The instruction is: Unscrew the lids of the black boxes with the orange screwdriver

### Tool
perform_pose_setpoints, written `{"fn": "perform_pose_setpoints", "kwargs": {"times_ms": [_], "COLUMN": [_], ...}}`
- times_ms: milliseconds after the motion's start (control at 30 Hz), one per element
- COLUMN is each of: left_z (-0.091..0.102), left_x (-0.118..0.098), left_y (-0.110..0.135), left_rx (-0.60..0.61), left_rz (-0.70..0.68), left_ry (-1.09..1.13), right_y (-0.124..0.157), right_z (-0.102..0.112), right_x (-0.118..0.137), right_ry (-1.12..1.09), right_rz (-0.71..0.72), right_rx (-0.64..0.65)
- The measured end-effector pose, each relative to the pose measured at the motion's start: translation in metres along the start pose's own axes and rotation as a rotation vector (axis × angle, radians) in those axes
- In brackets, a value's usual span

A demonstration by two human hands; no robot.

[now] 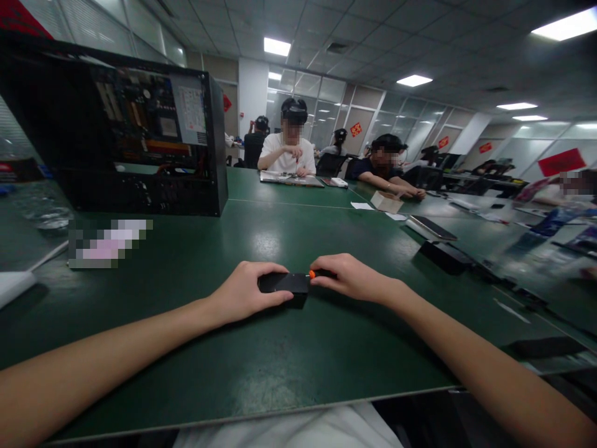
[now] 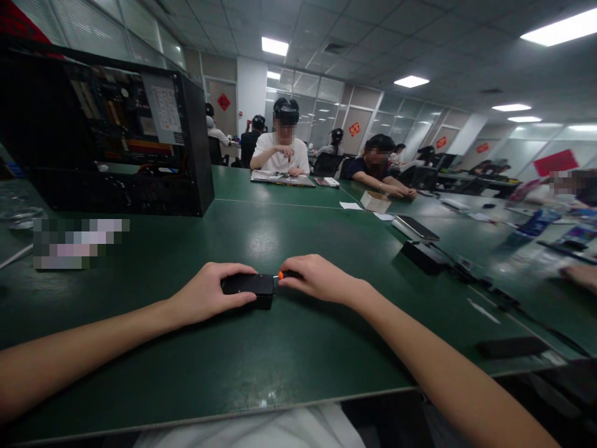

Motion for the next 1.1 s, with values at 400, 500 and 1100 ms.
{"fn": "perform_pose_setpoints", "kwargs": {"times_ms": [400,500,1100], "left_z": [-0.005,-0.005,0.000], "left_x": [-0.007,-0.008,-0.005], "left_y": [-0.003,0.000,0.000], "left_rx": [0.016,0.040,0.125], "left_rz": [0.001,-0.010,-0.009], "left_ry": [0.025,0.030,0.092], "right_y": [0.001,0.003,0.008], "right_z": [-0.003,0.004,0.012], "right_x": [-0.007,-0.009,-0.022], "right_ry": [-0.241,-0.215,-0.041], "right_rz": [0.016,0.030,0.029], "right_rx": [-0.010,0.017,0.085]}}
Point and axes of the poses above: each hand's wrist, its own y-axis away from the middle knuckle, its own z-axis out of the back of the hand, x = y × z, the point moved 4 cm from there along -y, towards the middle knuckle, and after that the axes turned 6 degrees about z, right-handed, at the moved point
